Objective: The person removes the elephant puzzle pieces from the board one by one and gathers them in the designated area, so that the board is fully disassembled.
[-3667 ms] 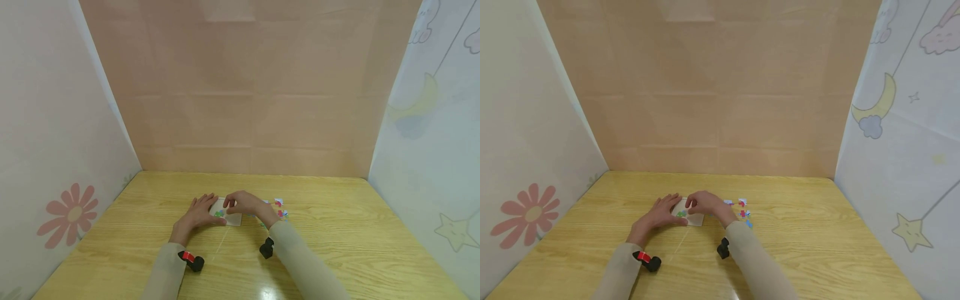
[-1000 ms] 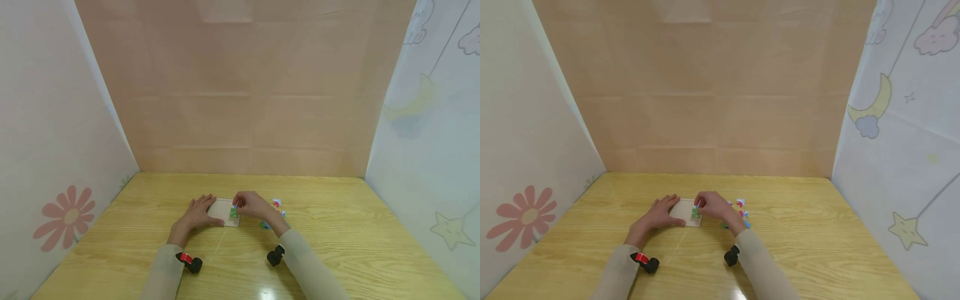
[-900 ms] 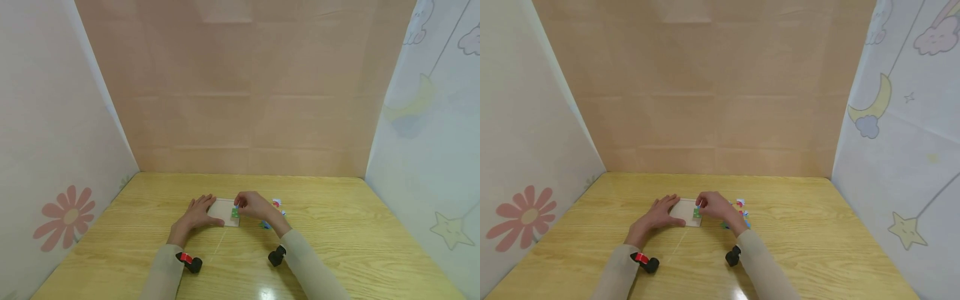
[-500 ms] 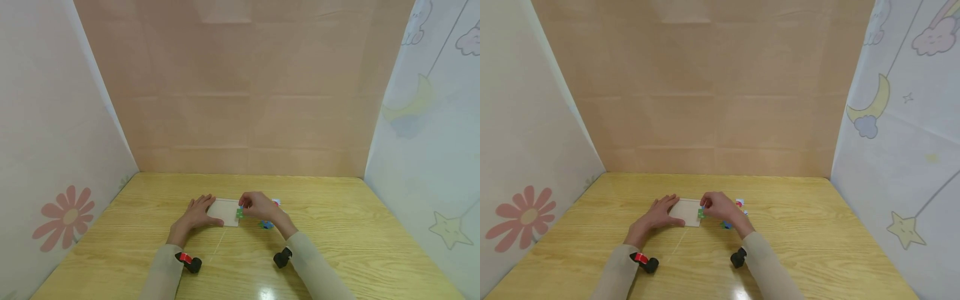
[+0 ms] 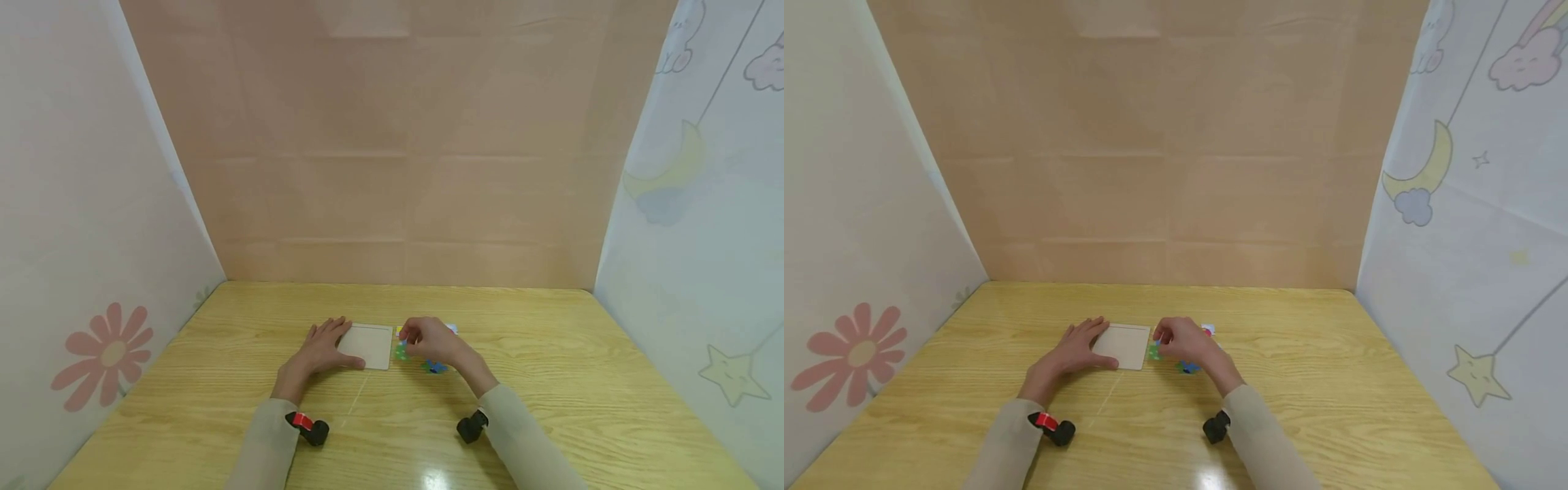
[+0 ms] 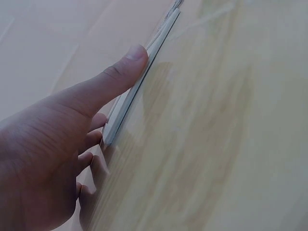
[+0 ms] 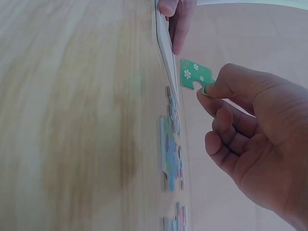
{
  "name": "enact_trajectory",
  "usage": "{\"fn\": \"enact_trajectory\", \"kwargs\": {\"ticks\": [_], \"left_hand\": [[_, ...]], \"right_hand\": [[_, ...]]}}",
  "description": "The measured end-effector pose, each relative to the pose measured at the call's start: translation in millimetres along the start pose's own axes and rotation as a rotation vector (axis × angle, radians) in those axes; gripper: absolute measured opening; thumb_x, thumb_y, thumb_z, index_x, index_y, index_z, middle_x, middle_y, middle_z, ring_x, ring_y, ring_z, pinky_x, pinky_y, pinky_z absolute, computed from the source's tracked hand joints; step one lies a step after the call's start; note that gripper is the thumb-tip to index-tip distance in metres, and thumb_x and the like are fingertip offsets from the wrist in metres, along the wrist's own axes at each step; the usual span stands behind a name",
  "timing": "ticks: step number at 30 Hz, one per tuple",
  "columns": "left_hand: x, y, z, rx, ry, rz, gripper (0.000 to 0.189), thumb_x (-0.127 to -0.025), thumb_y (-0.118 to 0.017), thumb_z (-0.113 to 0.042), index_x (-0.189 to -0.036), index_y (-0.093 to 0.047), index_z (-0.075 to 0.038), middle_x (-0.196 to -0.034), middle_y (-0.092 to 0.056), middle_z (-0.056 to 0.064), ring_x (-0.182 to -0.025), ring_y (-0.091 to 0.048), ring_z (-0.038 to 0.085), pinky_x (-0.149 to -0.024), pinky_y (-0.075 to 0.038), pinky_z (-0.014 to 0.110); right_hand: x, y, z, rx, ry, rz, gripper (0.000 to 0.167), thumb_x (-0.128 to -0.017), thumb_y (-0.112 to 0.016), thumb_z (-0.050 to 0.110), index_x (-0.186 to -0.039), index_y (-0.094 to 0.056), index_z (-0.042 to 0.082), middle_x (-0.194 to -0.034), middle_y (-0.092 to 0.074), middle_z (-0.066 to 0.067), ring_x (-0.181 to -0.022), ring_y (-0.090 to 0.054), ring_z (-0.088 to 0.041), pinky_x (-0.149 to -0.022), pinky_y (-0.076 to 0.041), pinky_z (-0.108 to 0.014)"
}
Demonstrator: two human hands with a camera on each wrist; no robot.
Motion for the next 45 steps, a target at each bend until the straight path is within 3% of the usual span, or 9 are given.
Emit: {"fn": "enact_trajectory", "kwargs": {"ticks": [25, 45], "left_hand": [[1.8, 3.8, -2.9, 0.038, -0.003, -0.009, 0.109, -0.071, -0.08, -0.061, -0.151, -0.037, -0.001, -0.161, -0.032, 0.012, -0.151, -0.019, 0.039, -0.122, -0.004, 0.059], [4.6, 5.4, -7.7, 0.025, -0.013, 0.011, 0.1, -0.074, -0.078, -0.06, -0.152, -0.04, -0.012, -0.161, -0.033, 0.012, -0.151, -0.02, 0.038, -0.121, -0.003, 0.062]], "right_hand": [[8.6, 1, -16, -0.006, -0.05, 0.101, 0.011, -0.092, -0.065, 0.007, -0.101, -0.069, 0.01, -0.088, -0.066, 0.001, -0.078, -0.057, -0.015, -0.07, -0.049, -0.03], [10.3, -1, -13, 0.049, -0.02, 0.12, 0.012, -0.095, -0.063, 0.009, -0.103, -0.072, 0.013, -0.094, -0.068, 0.002, -0.084, -0.059, -0.013, -0.078, -0.052, -0.033]]}}
Point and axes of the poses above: each hand's wrist, its own x-axis away from the middle knuckle, its own y-axis out of the back of the hand, z = x × y, the point moved 4 cm from there along -x, towards the middle knuckle
